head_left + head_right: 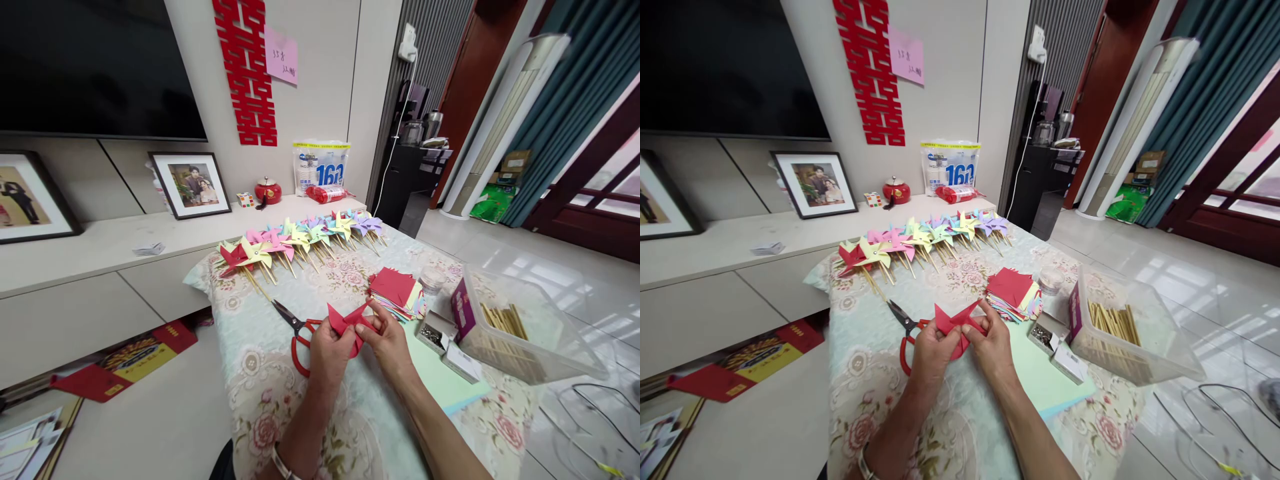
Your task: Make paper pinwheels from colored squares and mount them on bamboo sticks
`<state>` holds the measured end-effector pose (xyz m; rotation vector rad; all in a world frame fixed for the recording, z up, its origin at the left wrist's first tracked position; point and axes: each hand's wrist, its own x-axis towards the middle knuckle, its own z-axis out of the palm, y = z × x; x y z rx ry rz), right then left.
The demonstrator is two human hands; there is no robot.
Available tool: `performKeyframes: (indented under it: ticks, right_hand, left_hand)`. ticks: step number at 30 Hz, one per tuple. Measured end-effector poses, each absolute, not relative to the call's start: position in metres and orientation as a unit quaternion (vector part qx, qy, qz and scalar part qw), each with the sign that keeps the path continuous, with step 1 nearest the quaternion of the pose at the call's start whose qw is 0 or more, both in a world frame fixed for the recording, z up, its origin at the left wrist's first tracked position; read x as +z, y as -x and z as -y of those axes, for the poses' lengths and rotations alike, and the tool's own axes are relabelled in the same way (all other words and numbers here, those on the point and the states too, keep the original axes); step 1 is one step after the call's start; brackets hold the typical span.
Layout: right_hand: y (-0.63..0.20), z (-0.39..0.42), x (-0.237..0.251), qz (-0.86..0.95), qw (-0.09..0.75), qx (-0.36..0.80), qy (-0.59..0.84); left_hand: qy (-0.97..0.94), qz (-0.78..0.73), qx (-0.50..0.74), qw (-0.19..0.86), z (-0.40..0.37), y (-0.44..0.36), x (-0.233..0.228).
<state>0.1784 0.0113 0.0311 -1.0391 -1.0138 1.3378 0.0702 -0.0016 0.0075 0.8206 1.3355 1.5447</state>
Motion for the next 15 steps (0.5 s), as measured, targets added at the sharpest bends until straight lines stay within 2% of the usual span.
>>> performKeyframes:
  ticks: [6,15]
  right_hand:
    - [-0.1795,-0.0116,0.0295,0.432,0.550,0.573,0.427]
    - [-0.1786,-0.0110,0.0307,0.449,0.548,0.566,0.421]
  left_hand:
    - [-0.329,-0.542,0.613,0.472,0.0021,-0.0704,0.0059]
    - [-0.363,-0.560,0.604,0.436,0.0044,-0.0693,0.0125]
